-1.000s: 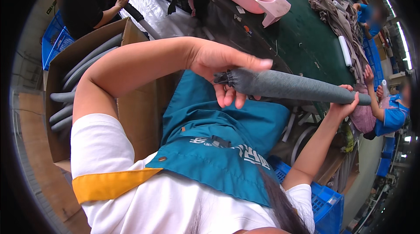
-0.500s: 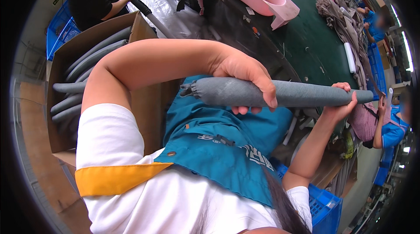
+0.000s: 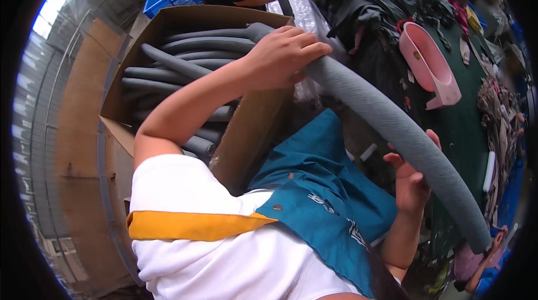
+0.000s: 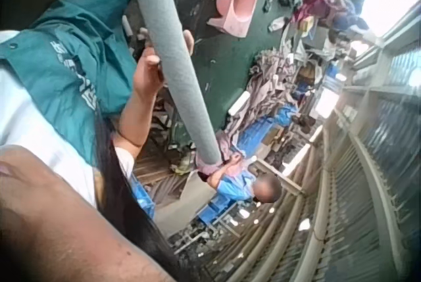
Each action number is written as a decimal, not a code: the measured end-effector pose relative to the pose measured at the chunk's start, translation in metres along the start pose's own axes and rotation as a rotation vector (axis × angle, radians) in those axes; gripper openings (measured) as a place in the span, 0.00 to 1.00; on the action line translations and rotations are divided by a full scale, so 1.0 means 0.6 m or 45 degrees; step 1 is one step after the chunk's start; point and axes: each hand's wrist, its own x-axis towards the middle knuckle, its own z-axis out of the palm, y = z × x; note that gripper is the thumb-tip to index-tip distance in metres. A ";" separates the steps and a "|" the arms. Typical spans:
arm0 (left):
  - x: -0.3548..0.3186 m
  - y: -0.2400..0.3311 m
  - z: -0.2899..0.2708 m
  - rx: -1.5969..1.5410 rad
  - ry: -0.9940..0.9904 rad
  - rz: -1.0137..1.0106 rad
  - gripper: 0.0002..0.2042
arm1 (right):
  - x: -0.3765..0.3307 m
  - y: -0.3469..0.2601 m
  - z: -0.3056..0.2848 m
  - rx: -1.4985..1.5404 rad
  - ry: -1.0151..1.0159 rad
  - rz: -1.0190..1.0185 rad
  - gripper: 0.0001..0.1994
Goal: The person slides gray fabric sleeves onto white foam rollers, ties the open ends with string, and trims the excess with scissors. The finished rollers are placed into a cardboard box. The person repeats this process for multiple rollers.
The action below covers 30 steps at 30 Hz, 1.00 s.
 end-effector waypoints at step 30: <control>0.028 -0.191 0.022 -0.027 -0.295 -0.570 0.40 | 0.147 0.134 -0.288 -2.253 -0.224 -0.164 0.08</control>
